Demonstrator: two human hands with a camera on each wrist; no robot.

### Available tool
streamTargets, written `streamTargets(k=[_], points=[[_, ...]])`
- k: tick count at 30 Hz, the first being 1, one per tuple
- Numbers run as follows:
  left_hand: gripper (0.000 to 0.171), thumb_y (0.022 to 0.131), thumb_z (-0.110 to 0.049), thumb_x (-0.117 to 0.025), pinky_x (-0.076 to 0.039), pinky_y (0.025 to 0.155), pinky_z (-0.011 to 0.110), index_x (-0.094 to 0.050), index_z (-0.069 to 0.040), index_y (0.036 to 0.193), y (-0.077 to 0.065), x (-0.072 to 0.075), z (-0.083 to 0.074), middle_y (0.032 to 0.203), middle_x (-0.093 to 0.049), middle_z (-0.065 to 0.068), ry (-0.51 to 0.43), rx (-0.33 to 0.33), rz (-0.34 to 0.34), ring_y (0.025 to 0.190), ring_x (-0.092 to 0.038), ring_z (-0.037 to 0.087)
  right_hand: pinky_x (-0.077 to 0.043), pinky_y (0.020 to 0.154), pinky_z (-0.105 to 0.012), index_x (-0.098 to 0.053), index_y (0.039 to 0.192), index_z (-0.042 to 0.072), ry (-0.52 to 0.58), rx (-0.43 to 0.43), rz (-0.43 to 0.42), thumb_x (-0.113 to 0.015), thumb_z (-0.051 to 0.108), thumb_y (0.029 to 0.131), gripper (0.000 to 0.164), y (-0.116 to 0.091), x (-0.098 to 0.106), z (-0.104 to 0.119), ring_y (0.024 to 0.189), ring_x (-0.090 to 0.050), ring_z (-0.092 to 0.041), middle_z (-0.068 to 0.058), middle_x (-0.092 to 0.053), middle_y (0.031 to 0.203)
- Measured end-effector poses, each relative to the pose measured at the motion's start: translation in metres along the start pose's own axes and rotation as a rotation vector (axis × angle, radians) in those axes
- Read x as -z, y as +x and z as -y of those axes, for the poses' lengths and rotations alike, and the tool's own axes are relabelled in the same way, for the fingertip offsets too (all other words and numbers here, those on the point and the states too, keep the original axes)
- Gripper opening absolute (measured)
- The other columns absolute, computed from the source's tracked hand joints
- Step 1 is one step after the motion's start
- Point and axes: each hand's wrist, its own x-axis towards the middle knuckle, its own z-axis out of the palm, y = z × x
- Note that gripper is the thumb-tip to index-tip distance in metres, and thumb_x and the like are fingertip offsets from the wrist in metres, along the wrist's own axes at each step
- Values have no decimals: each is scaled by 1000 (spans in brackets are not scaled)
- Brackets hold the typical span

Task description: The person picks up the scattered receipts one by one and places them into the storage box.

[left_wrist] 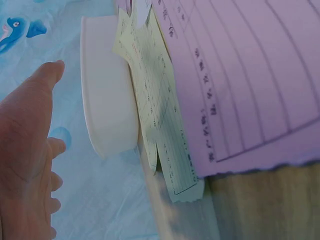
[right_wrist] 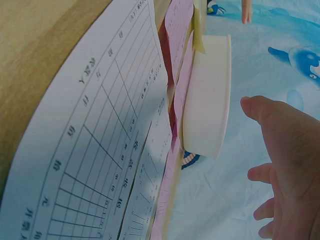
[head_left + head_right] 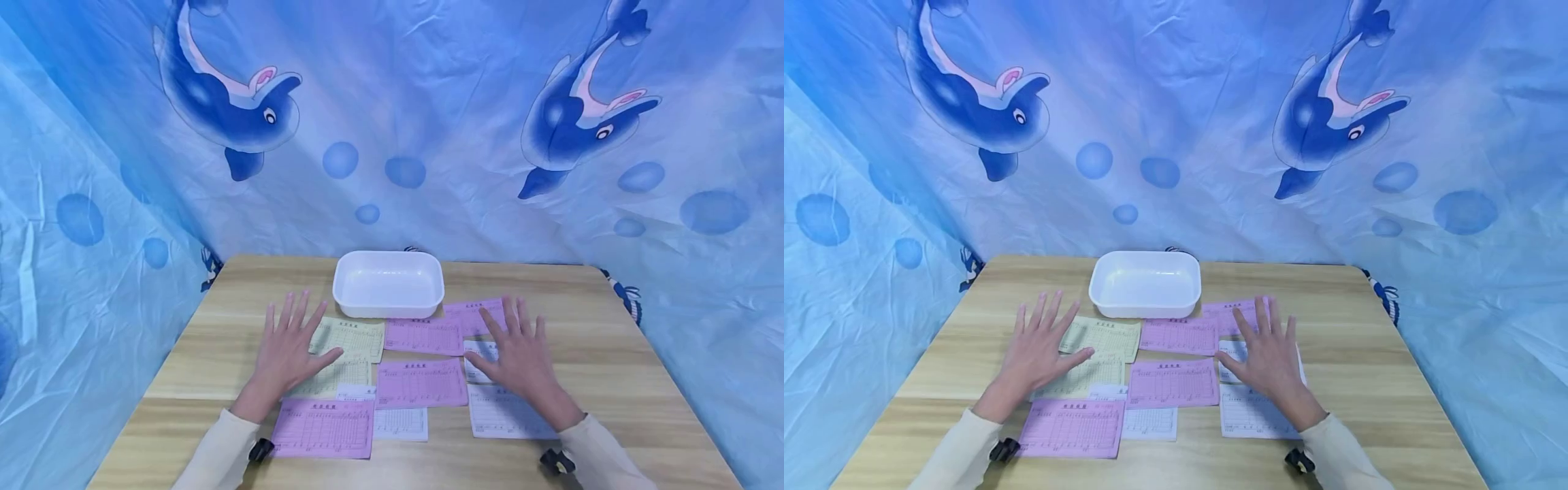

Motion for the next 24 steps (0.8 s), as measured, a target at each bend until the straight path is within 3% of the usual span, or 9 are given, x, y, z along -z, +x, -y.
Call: streamTargets(k=[10, 24], points=[[96, 86, -80, -51, -7, 122, 66, -37, -20, 160, -6, -1, -2, 169, -16, 18, 1, 12, 66, 156, -8, 43, -12, 113, -79, -47, 155, 16, 24, -10, -15, -64, 75, 83, 95, -1, -4, 1, 154, -9, -49, -26, -21, 166], [89, 91, -71, -56, -10, 123, 64, -41, -15, 158, 0, 2, 6, 167, -22, 22, -76, 14, 40, 154, -15, 45, -17, 113, -78, -47, 154, 15, 14, -4, -7, -63, 74, 85, 92, 5, 2, -8, 152, -15, -50, -27, -21, 165]])
